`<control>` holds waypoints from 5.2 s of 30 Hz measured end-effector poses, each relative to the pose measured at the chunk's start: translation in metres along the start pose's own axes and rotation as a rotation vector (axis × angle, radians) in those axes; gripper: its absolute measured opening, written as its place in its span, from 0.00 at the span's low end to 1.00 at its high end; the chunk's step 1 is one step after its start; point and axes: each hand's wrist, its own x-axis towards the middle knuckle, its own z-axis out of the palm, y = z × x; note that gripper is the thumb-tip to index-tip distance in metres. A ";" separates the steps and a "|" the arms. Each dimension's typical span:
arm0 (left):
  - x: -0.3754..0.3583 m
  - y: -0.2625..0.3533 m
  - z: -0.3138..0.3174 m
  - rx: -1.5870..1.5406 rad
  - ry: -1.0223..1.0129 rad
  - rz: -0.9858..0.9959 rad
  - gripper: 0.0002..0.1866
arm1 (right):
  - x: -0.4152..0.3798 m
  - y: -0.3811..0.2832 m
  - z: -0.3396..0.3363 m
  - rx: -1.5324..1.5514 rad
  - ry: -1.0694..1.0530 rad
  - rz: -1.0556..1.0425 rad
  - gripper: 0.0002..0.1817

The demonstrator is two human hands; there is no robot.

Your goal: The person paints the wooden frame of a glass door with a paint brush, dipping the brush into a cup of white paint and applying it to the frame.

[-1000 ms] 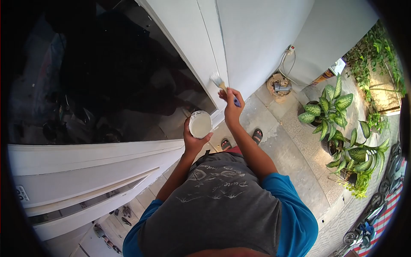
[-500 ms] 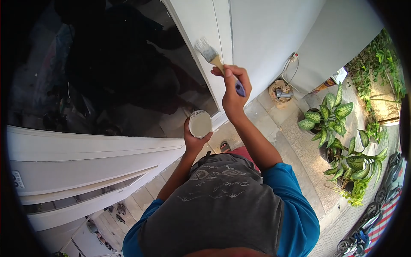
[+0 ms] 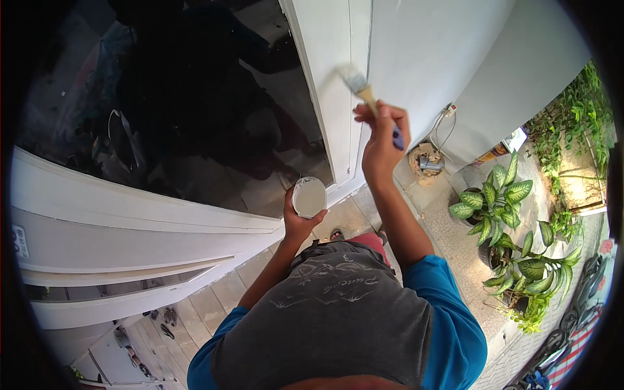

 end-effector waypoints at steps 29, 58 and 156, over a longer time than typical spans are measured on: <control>-0.003 0.077 0.095 -0.124 0.090 -0.093 0.55 | 0.026 0.053 -0.263 -0.305 0.015 0.691 0.19; -0.048 0.157 0.207 -0.172 0.220 -0.069 0.55 | 0.015 -0.001 -0.191 0.044 -0.579 1.076 0.16; -0.285 0.151 -0.444 0.250 0.658 -0.117 0.52 | -0.444 -0.047 0.371 -0.025 -1.909 -0.086 0.12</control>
